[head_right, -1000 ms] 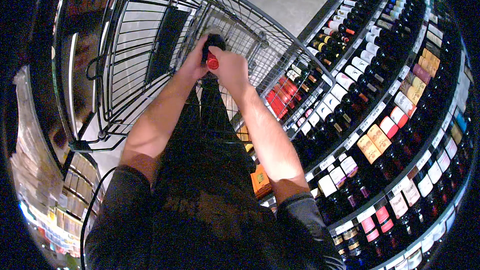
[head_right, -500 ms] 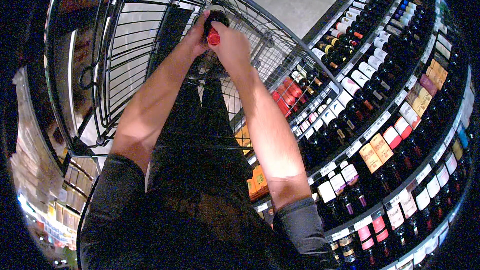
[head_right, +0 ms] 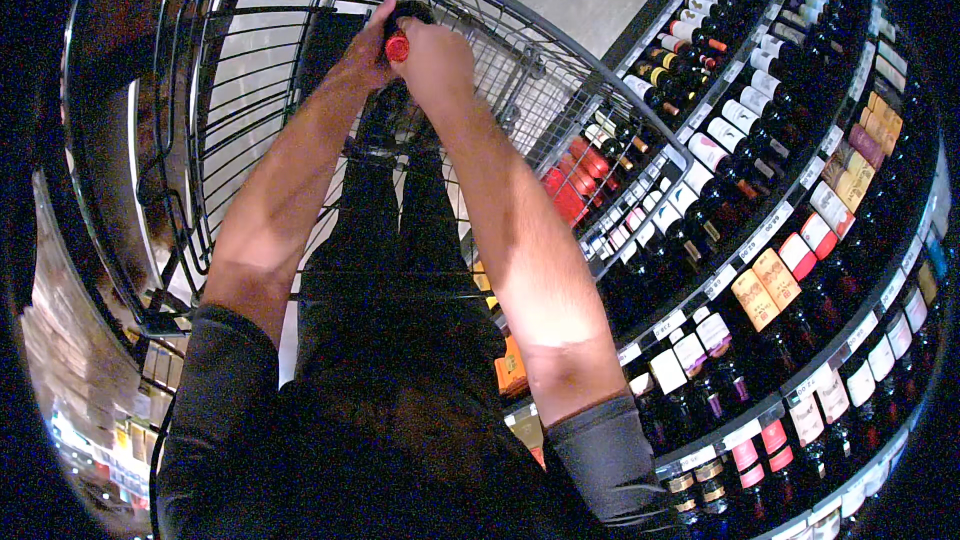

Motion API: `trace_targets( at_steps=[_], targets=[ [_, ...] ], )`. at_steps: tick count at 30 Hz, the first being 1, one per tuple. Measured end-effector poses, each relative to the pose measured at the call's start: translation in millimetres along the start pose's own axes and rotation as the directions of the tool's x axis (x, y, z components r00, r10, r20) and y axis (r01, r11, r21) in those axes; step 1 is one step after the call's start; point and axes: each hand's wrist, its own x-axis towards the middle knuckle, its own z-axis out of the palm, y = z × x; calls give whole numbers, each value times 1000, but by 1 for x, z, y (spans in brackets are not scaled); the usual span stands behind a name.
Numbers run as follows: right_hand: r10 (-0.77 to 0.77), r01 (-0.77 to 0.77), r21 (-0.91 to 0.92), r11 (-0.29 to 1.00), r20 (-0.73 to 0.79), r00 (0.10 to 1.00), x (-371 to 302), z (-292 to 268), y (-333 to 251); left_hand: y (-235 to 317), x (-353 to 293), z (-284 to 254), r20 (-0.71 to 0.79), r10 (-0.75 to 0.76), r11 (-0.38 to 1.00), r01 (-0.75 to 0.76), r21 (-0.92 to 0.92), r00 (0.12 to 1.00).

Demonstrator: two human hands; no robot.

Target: Picking multiple wine bottles from a supermarket shelf and placing them into a shopping cart.

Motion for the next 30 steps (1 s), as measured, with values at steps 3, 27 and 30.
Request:
trace_targets(
  at_steps=[3, 27, 30],
  targets=[
    [8, -8, 6, 1000, -35, 999, 5, 6, 8, -3, -6, 15, 31, 74, 997, -75, 20, 997],
    [142, -142, 256, 956, 18, 990, -116, 48, 37, 31, -55, 36, -129, 79, 991, -64, 118, 989],
    [94, -114, 200, 973, 107, 990, -172, 62, 63, 24, -70, 55, -158, 105, 991, -89, 104, 982]
  ],
)
